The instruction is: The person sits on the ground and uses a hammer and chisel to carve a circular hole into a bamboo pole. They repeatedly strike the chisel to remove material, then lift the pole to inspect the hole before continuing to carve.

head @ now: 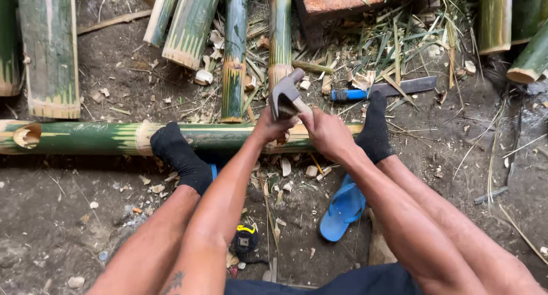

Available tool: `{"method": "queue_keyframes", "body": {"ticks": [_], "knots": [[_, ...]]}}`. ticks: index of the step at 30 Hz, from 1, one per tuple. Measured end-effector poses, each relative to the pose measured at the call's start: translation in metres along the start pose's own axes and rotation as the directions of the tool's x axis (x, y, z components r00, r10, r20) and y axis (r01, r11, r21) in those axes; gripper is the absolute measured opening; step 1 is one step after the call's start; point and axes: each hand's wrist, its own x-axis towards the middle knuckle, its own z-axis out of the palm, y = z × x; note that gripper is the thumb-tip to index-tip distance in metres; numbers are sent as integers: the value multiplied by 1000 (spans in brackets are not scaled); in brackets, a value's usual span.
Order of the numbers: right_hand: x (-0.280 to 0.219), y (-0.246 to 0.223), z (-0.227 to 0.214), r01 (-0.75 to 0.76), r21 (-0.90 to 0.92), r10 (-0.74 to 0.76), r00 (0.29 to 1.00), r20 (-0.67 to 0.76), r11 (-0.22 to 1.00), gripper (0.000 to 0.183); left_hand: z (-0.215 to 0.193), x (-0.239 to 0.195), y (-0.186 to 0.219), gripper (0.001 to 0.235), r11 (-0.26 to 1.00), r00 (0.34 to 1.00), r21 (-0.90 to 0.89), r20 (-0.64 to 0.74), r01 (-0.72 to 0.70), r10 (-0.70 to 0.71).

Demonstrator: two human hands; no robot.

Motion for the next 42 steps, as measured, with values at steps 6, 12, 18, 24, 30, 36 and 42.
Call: {"method": "queue_keyframes", "body": {"ticks": [6, 12, 18, 24, 30, 36, 42], "knots": [[-20, 41, 8, -61, 113, 69, 996, -64, 992, 51, 33, -88, 5, 34, 750, 821, 358, 94, -555, 563], [-62, 60, 6, -65, 273, 109, 982, -151, 960, 52, -7, -49, 71, 50, 987, 945, -128, -324, -98, 51], [-69, 62, 9, 29, 335, 54, 970, -236, 942, 56, -39, -47, 84, 69, 958, 951, 45, -119, -283, 286], [-75, 62, 9, -12, 351, 85, 977, -193, 936, 56, -39, -55, 51, 48, 955, 932, 22, -215, -295, 293], [-83, 59, 10, -39, 350, 103, 981, -166, 936, 56, -38, -61, 50, 37, 958, 921, 63, -264, -279, 286], [-83, 52, 7, -8, 341, 72, 982, -176, 940, 57, -39, -57, 61, 45, 923, 904, -93, -263, -373, 338], [-85, 43, 2, -22, 368, 82, 986, -148, 930, 58, -38, -58, 65, 44, 966, 947, -41, -214, -254, 240]]}}
